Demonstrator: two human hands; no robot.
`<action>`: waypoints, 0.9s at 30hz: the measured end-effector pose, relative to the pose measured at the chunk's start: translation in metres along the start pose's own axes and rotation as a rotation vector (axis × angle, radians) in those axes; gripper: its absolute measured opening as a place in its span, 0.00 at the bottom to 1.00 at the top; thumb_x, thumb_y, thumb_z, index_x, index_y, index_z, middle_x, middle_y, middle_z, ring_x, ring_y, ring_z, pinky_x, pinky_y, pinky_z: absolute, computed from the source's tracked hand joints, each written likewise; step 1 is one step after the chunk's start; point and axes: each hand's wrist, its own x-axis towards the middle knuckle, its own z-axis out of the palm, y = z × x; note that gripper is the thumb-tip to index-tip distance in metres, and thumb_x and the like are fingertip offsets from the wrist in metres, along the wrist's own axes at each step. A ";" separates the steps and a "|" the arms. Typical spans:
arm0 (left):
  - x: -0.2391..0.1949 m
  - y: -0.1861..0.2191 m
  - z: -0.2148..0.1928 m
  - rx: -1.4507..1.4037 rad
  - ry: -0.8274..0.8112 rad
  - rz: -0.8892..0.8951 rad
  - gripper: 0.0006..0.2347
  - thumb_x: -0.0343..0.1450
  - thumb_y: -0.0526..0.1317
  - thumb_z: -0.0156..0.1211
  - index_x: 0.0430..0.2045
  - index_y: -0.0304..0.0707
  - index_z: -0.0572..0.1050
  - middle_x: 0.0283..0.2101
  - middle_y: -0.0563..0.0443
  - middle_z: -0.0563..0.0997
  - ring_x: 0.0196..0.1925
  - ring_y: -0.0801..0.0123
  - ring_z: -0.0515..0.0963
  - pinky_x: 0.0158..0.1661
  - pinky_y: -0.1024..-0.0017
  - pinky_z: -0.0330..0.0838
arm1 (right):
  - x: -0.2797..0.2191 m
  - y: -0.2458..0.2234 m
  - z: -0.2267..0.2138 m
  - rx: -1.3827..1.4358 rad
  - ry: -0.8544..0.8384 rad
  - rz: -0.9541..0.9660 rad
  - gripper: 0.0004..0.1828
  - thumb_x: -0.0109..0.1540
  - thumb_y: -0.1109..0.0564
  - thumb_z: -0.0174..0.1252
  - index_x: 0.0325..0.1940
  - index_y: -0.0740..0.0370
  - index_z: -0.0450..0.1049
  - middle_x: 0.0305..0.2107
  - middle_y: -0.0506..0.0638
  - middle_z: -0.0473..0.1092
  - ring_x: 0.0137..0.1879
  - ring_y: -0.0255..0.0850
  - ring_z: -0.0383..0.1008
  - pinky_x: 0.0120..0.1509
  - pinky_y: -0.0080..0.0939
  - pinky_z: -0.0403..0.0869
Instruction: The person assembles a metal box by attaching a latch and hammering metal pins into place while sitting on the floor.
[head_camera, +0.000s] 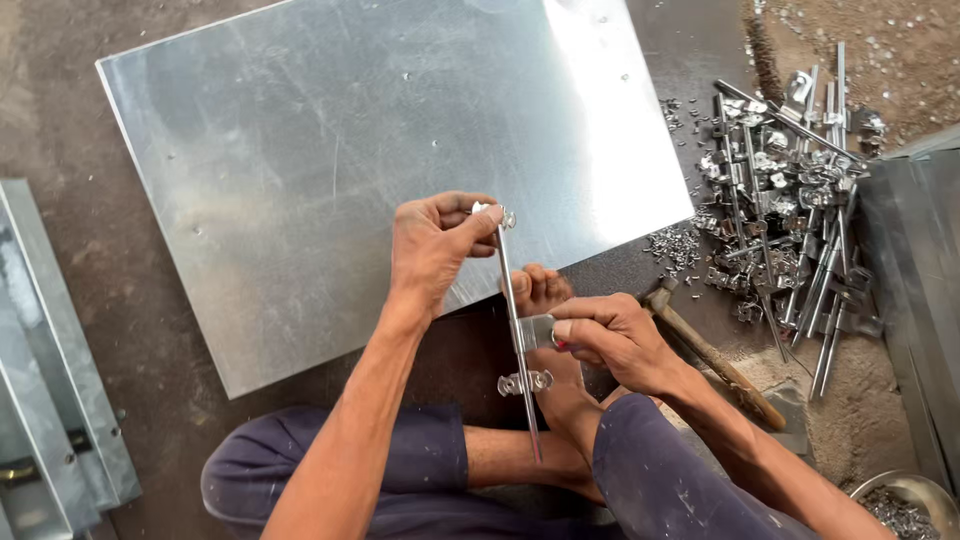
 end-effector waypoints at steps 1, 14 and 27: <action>-0.005 -0.002 -0.001 -0.028 -0.006 -0.001 0.10 0.67 0.34 0.67 0.36 0.23 0.82 0.30 0.44 0.87 0.28 0.71 0.86 0.30 0.75 0.83 | 0.002 0.001 0.001 0.014 0.009 0.001 0.14 0.64 0.60 0.56 0.46 0.72 0.81 0.18 0.43 0.66 0.21 0.27 0.58 0.22 0.29 0.57; -0.046 -0.017 -0.068 1.049 0.361 0.657 0.13 0.60 0.37 0.71 0.38 0.43 0.84 0.37 0.44 0.77 0.39 0.57 0.79 0.38 0.64 0.76 | 0.011 -0.042 0.001 0.303 0.066 -0.117 0.20 0.68 0.55 0.51 0.59 0.71 0.74 0.27 0.49 0.73 0.26 0.33 0.70 0.25 0.33 0.70; -0.075 -0.041 -0.013 -0.364 0.227 0.215 0.10 0.64 0.25 0.68 0.35 0.32 0.78 0.35 0.49 0.82 0.35 0.76 0.81 0.38 0.76 0.77 | 0.059 -0.043 0.064 0.401 -0.069 -0.180 0.19 0.69 0.57 0.53 0.61 0.70 0.73 0.51 0.44 0.71 0.55 0.32 0.70 0.54 0.36 0.68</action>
